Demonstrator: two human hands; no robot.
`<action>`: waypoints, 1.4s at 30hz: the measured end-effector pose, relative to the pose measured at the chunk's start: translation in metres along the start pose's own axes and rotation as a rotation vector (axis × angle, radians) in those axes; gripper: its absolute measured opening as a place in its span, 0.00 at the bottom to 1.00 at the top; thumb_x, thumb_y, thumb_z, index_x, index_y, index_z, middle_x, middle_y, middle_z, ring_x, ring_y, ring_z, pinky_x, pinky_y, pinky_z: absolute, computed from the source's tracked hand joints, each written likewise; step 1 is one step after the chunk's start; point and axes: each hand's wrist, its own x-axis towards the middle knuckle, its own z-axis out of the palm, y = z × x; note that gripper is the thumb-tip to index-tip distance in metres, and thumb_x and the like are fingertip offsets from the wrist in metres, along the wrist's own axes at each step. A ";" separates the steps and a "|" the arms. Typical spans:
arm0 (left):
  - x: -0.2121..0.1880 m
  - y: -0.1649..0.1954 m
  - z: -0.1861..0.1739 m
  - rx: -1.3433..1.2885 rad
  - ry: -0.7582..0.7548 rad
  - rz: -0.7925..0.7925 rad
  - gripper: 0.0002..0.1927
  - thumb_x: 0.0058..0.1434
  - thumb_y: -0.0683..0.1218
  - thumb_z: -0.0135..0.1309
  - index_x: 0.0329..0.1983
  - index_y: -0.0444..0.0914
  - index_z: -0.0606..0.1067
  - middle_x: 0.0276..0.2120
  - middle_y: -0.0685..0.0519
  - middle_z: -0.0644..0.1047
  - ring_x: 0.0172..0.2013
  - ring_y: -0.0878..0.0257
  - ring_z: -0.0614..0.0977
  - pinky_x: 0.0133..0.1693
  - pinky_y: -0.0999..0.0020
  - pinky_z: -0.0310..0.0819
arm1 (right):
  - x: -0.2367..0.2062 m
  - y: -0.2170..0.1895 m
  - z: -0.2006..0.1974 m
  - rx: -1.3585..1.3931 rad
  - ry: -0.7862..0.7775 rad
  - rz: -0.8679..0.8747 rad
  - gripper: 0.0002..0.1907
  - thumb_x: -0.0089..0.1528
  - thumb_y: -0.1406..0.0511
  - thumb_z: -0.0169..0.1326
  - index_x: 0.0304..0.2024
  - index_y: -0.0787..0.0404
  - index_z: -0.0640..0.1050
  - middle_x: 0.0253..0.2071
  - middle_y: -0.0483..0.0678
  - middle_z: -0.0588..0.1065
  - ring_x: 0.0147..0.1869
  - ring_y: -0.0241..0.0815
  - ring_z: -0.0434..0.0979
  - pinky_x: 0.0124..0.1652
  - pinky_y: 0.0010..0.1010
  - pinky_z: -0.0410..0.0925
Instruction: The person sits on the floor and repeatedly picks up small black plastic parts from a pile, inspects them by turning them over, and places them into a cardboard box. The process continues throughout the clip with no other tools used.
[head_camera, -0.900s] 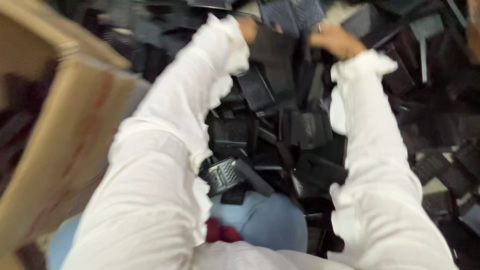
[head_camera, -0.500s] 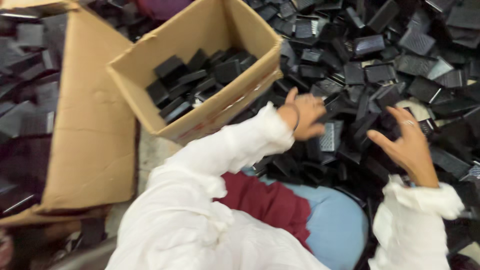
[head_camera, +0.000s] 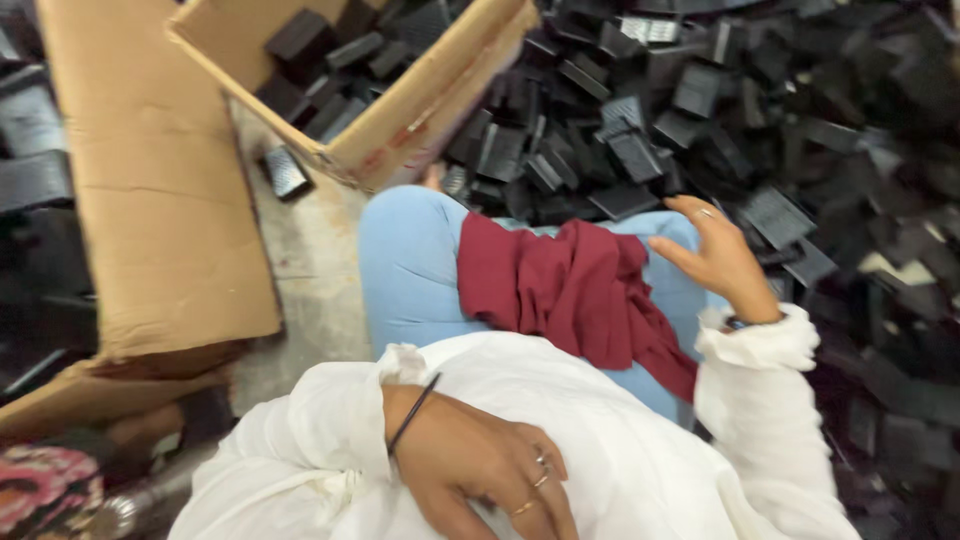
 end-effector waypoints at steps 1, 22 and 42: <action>-0.001 -0.004 0.008 0.039 -0.007 -0.021 0.13 0.77 0.51 0.47 0.58 0.40 0.72 0.57 0.53 0.75 0.58 0.60 0.76 0.67 0.55 0.56 | 0.001 -0.005 0.003 0.008 0.004 -0.013 0.31 0.61 0.56 0.64 0.60 0.67 0.75 0.61 0.59 0.75 0.65 0.56 0.75 0.60 0.40 0.67; -0.100 -0.154 -0.015 -0.473 1.308 -0.140 0.39 0.69 0.48 0.58 0.77 0.35 0.54 0.72 0.42 0.64 0.70 0.53 0.67 0.69 0.54 0.59 | 0.075 -0.021 0.117 0.341 0.401 0.293 0.14 0.62 0.65 0.64 0.45 0.67 0.78 0.38 0.54 0.81 0.40 0.43 0.82 0.43 0.33 0.73; -0.154 -0.316 -0.142 -0.974 1.917 0.383 0.15 0.65 0.42 0.51 0.54 0.45 0.73 0.48 0.46 0.79 0.48 0.50 0.82 0.50 0.47 0.78 | 0.230 -0.051 0.200 -0.375 0.046 0.392 0.31 0.50 0.58 0.66 0.49 0.70 0.76 0.45 0.61 0.78 0.46 0.65 0.79 0.45 0.50 0.73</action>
